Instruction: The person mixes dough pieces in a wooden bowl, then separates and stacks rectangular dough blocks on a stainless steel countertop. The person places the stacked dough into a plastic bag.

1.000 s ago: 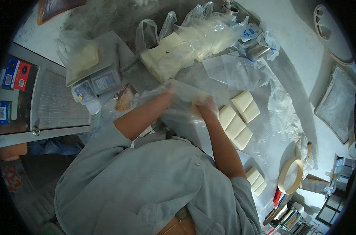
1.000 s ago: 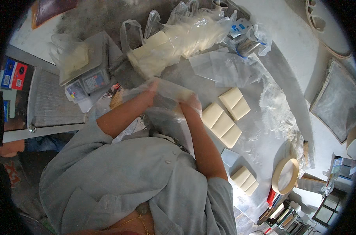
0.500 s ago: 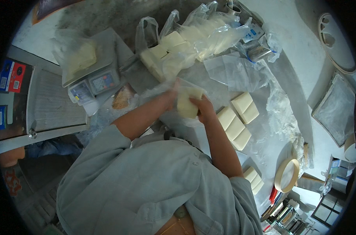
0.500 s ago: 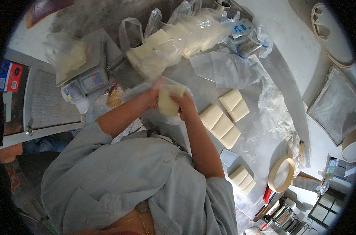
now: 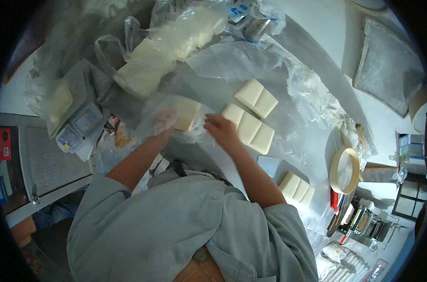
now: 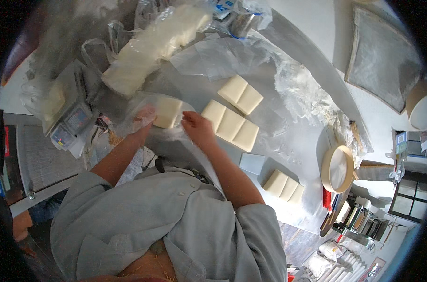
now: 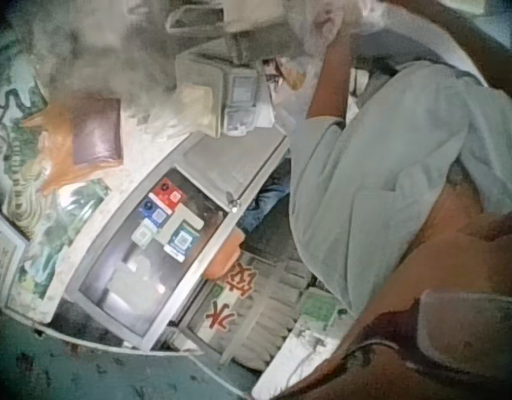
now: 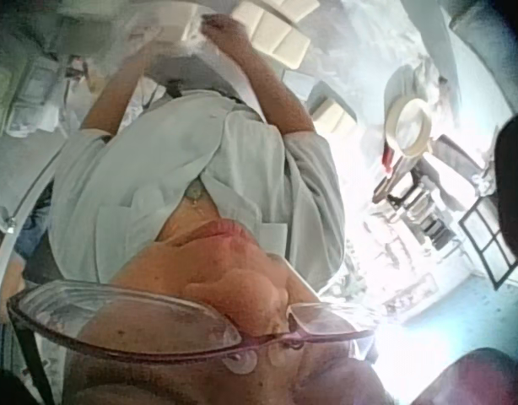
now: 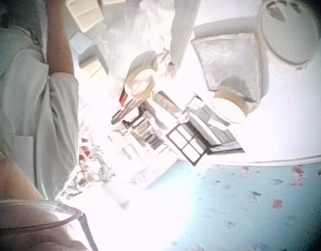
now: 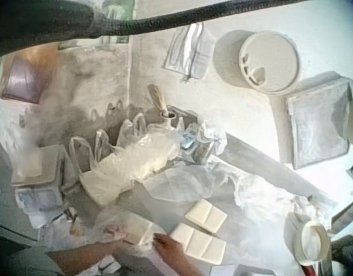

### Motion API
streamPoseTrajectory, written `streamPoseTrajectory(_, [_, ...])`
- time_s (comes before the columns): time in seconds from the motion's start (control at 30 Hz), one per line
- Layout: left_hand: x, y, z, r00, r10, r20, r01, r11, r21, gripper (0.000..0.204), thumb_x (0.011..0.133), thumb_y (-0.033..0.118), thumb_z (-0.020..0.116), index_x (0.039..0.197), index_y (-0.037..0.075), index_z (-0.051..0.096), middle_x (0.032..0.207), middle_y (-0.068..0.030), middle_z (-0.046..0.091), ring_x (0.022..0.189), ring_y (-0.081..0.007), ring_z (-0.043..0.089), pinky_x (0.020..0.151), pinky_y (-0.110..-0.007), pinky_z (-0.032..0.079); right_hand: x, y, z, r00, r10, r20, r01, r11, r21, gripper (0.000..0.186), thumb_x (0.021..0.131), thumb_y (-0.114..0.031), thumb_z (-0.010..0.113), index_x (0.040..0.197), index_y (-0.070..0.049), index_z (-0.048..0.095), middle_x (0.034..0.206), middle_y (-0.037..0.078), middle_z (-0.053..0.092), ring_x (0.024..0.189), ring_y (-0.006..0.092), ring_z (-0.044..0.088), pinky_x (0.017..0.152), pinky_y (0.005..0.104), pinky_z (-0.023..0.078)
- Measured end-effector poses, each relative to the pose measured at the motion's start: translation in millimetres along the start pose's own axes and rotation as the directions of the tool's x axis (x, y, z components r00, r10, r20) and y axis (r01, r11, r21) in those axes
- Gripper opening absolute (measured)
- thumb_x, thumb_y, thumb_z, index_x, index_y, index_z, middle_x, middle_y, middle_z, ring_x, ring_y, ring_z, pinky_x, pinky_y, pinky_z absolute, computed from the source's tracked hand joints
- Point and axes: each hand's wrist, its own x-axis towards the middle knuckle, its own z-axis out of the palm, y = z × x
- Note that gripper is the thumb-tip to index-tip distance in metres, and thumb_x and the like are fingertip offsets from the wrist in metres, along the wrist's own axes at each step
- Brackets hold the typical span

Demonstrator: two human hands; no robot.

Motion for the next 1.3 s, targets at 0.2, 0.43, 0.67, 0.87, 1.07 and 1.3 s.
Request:
streamPoseTrajectory(0.2, [-102,60,151,0.621,0.042,0.783,0.378,0.859,-0.346,0.027,0.083,0.022,0.057,0.102,0.004,0.052,0.095,-0.0100,0.056,0.084,-0.0192,0.053,0.079,-0.038,0.042,-8,139,-175,0.940,-0.142,-0.309,-0.090,0.773,-0.628,0.027,0.082,-0.028,0.051,0.095,-0.005,0.059,0.104,0.017,0.057,0.094,0.0337,0.055,0.077,0.0456,0.045])
streamPoseTrajectory(0.43, [-89,33,298,0.859,-0.454,0.237,0.511,0.739,-0.439,0.031,0.080,0.022,0.061,0.103,0.002,0.053,0.097,-0.0101,0.054,0.093,-0.0225,0.053,0.080,-0.039,0.043,-59,162,-181,0.960,0.172,-0.219,-0.273,0.743,-0.612,0.050,0.072,-0.035,0.063,0.105,0.001,0.053,0.107,0.022,0.055,0.104,0.0361,0.049,0.089,0.0416,0.041])
streamPoseTrajectory(0.67, [-105,32,328,0.971,-0.218,0.103,0.241,0.876,-0.418,0.033,0.075,0.030,0.066,0.085,0.001,0.053,0.080,-0.0095,0.059,0.072,-0.0237,0.059,0.062,-0.034,0.046,-91,174,-205,0.943,0.261,-0.206,-0.326,0.847,-0.420,0.053,0.069,-0.031,0.064,0.107,0.005,0.052,0.107,0.023,0.056,0.103,0.0350,0.052,0.087,0.0393,0.042])
streamPoseTrajectory(0.87, [-151,94,328,0.826,0.554,0.107,-0.545,0.735,0.403,0.048,0.065,0.033,0.069,0.091,0.005,0.039,0.080,-0.0155,0.057,0.073,-0.0340,0.058,0.063,-0.043,0.045,-136,199,-253,0.926,0.166,0.340,-0.362,0.650,0.669,0.060,0.081,-0.011,0.058,0.132,0.001,0.028,0.118,0.014,0.049,0.103,0.0205,0.050,0.084,0.0320,0.041])
streamPoseTrajectory(1.07, [-126,154,349,0.684,0.621,0.382,-0.675,0.738,0.008,0.056,0.069,0.026,0.069,0.108,0.000,0.038,0.093,-0.0149,0.054,0.086,-0.0239,0.056,0.075,-0.034,0.044,-153,153,-299,0.989,-0.018,0.145,-0.122,0.449,0.885,0.066,0.076,-0.024,0.066,0.128,0.001,0.033,0.124,0.013,0.046,0.115,0.0238,0.045,0.096,0.0387,0.035])
streamPoseTrajectory(1.3, [-75,193,422,0.750,0.049,0.659,0.318,0.847,-0.425,0.050,0.080,0.042,0.058,0.108,0.002,0.047,0.102,-0.0104,0.055,0.089,-0.0234,0.055,0.075,-0.031,0.045,-64,150,-358,0.852,0.303,-0.428,-0.401,0.902,-0.159,0.047,0.078,-0.044,0.058,0.100,-0.003,0.058,0.091,0.017,0.062,0.087,0.0260,0.060,0.075,0.0373,0.046])
